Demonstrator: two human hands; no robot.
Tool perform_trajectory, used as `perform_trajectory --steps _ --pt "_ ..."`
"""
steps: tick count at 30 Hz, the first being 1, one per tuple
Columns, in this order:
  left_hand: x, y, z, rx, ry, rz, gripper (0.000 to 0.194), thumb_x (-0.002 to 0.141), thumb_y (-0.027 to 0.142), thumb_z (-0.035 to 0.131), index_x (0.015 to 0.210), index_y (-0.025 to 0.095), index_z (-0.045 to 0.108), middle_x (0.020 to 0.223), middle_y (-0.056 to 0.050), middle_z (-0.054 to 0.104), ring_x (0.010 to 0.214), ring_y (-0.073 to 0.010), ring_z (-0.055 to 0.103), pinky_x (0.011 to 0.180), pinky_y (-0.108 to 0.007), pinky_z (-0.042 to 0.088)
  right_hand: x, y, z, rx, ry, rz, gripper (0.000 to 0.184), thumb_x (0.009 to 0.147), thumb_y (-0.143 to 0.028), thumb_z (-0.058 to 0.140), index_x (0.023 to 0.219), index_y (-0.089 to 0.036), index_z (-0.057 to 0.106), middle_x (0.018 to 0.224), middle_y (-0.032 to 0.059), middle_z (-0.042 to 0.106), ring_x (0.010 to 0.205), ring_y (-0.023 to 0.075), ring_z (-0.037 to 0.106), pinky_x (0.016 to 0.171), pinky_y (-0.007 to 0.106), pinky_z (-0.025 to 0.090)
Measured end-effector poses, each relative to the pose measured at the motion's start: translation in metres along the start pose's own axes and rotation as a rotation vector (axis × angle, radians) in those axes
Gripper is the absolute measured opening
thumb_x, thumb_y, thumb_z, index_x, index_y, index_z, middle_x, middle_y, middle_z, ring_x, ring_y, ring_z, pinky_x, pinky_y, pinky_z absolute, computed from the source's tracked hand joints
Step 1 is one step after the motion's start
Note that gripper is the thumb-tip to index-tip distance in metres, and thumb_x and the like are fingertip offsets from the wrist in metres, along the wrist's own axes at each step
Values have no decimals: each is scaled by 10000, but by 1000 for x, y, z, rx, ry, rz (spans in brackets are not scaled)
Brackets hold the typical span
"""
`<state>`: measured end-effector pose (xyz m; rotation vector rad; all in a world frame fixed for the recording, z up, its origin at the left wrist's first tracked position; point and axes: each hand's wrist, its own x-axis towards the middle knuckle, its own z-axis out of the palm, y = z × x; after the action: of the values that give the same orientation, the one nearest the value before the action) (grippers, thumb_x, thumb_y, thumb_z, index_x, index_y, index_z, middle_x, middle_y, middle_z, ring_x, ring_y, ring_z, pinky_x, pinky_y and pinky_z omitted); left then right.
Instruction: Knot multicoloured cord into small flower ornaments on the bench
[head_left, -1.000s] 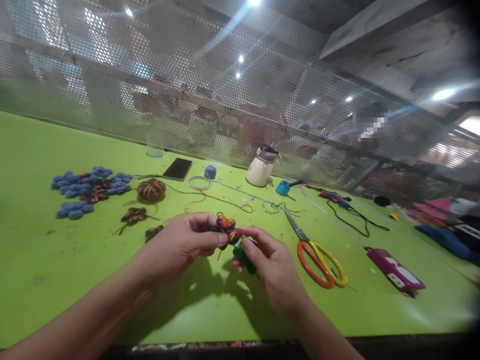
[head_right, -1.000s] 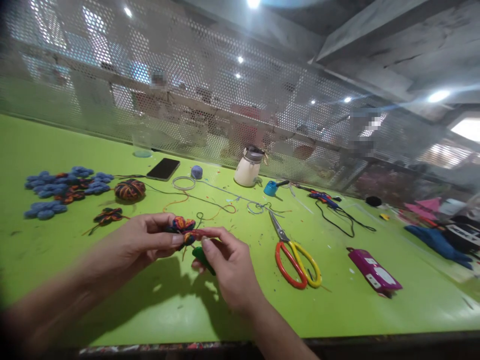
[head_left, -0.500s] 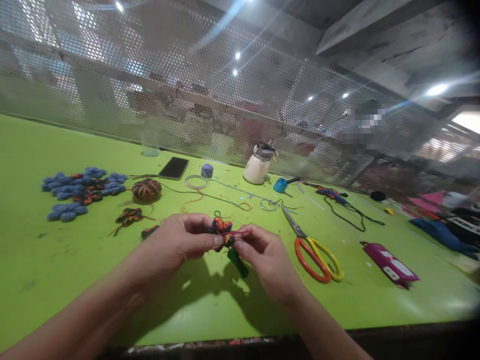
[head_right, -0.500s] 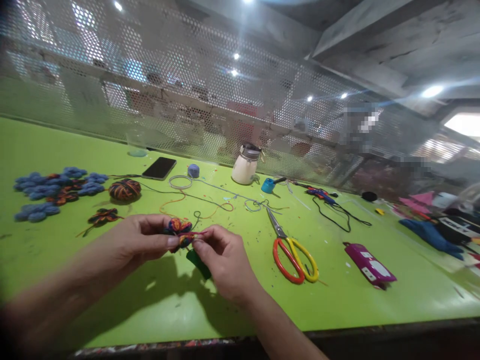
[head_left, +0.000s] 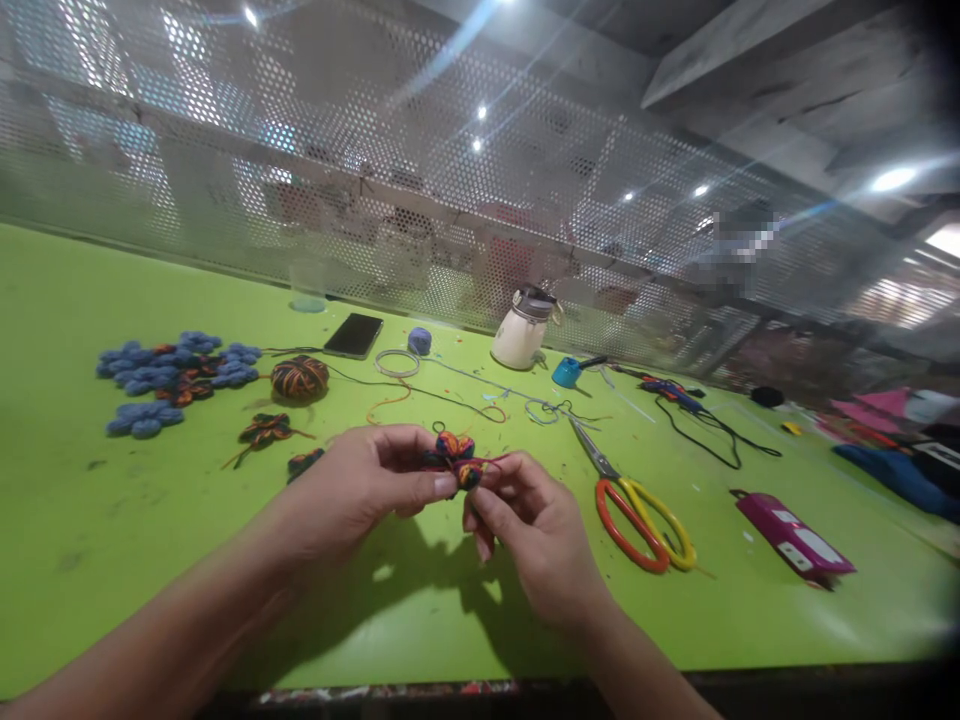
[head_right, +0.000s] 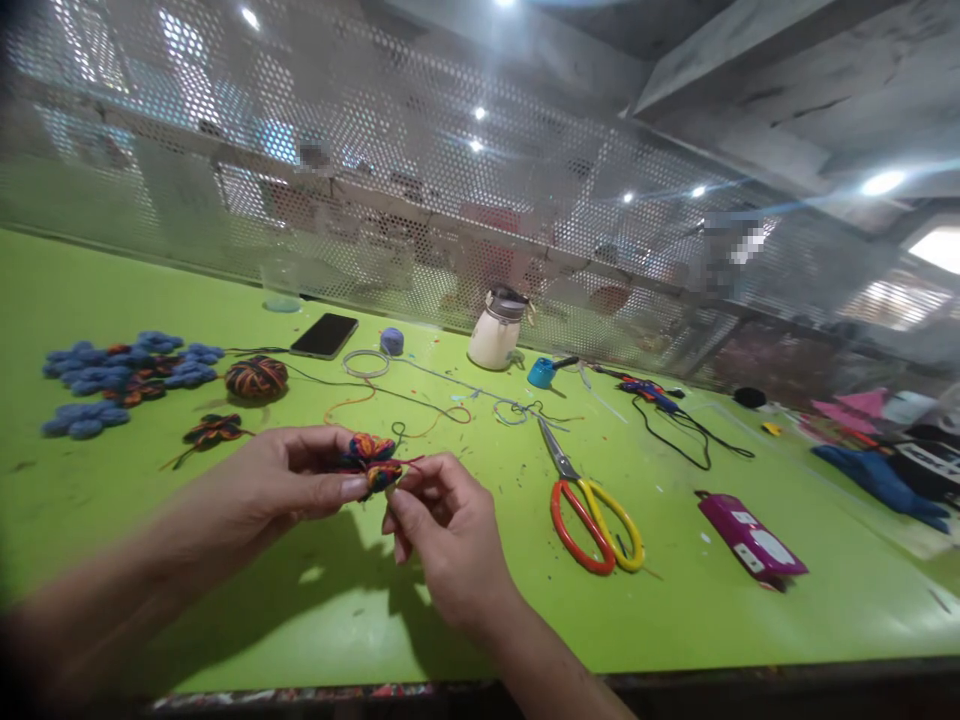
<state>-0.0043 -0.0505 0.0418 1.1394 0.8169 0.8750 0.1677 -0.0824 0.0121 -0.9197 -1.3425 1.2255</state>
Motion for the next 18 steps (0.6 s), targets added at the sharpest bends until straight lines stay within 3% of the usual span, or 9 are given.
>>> perform_trajectory --steps 4,9,11,14,18 --pt "1 0 -1 -11 41 -12 226 614 254 787 803 161 705 774 -25 682 675 -121 539 593 -238 354 -2 1 4 8 4 -81 151 862 -261 581 976 -199 504 706 -25 582 525 65 542 483 188 471" --pt "1 -1 -1 -65 67 -43 213 612 220 783 797 154 701 769 -23 663 707 -119 535 614 -236 350 -2 -4 6 -50 42 -188 439 883 -266 541 1289 -308 379 924 6 554 583 74 567 499 219 524" --pt "1 -2 1 -64 67 -36 206 608 212 781 785 150 698 758 -22 654 695 -116 524 598 -235 336 -1 -5 6 -176 35 -274 357 904 -254 500 1253 -297 438 917 11 562 574 73 560 488 211 515" --pt "2 -2 3 -53 55 -22 181 612 206 772 766 148 695 734 -18 641 665 -110 507 573 -238 314 1 -2 5 -459 76 -431 155 915 -194 466 1031 -234 561 810 -3 572 525 59 528 483 198 473" --pt "1 -4 3 -42 46 -4 172 619 209 765 767 153 698 731 -17 638 663 -114 509 574 -246 310 2 2 3 -651 125 -539 125 882 -130 506 973 -202 554 762 -9 585 516 58 529 494 200 446"
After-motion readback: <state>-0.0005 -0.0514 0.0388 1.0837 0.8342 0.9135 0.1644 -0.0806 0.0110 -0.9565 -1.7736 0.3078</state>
